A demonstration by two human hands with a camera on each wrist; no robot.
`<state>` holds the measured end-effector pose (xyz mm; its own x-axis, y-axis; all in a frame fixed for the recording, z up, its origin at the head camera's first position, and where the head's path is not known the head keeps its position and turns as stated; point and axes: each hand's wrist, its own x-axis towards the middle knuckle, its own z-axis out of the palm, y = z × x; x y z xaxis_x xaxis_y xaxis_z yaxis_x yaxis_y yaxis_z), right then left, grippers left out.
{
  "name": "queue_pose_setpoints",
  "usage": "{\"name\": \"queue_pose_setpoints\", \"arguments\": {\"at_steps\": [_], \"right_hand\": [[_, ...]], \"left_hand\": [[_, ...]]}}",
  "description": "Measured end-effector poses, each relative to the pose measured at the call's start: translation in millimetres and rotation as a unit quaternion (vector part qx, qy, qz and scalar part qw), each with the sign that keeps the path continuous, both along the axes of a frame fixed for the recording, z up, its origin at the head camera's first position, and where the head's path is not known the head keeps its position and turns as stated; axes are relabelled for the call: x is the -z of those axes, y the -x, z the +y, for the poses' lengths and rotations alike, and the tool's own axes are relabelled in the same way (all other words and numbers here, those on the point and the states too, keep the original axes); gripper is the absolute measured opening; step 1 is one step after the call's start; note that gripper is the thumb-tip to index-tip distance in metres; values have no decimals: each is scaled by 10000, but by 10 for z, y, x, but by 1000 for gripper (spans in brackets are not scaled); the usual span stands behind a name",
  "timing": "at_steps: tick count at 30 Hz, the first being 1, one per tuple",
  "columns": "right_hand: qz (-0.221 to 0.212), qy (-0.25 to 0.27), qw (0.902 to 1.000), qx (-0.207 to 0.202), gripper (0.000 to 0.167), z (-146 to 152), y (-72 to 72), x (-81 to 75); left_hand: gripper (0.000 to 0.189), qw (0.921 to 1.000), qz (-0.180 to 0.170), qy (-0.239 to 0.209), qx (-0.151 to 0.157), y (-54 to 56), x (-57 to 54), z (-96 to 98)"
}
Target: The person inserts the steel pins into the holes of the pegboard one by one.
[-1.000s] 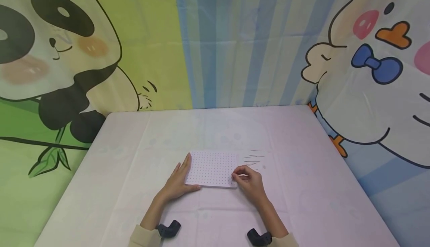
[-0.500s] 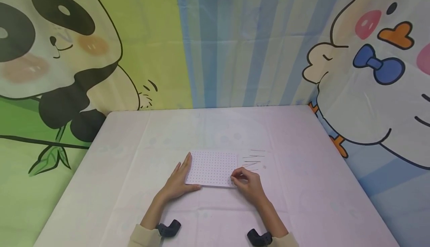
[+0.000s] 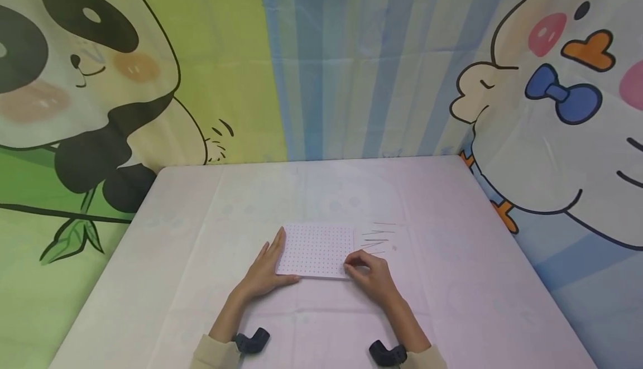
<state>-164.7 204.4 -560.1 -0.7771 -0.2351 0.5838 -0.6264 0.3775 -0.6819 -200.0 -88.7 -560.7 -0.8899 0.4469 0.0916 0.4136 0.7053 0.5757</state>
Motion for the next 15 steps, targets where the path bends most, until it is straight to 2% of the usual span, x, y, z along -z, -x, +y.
{"name": "queue_pose_setpoints", "arguments": {"at_steps": [4,6,9,12,15], "right_hand": [[-255,245,9993,-94,25,55,-30,-13],[-392,388,9985,17,24,101,-33,-35],[-495,403,9960,621,20,196,-4,-63],[-469,-20,9873,1515,15,302,46,-64],[-487,-508,9760,2059,12,390,96,-35]], "left_hand": [[119,10000,-39,-25,9,-11,3,8],[119,10000,-48,-36,14,-13,4,12],[120,10000,-23,-43,9,-10,9,15],[120,10000,8,-15,-19,-6,13,13],[120,10000,12,-9,-36,-2,15,10]]}}
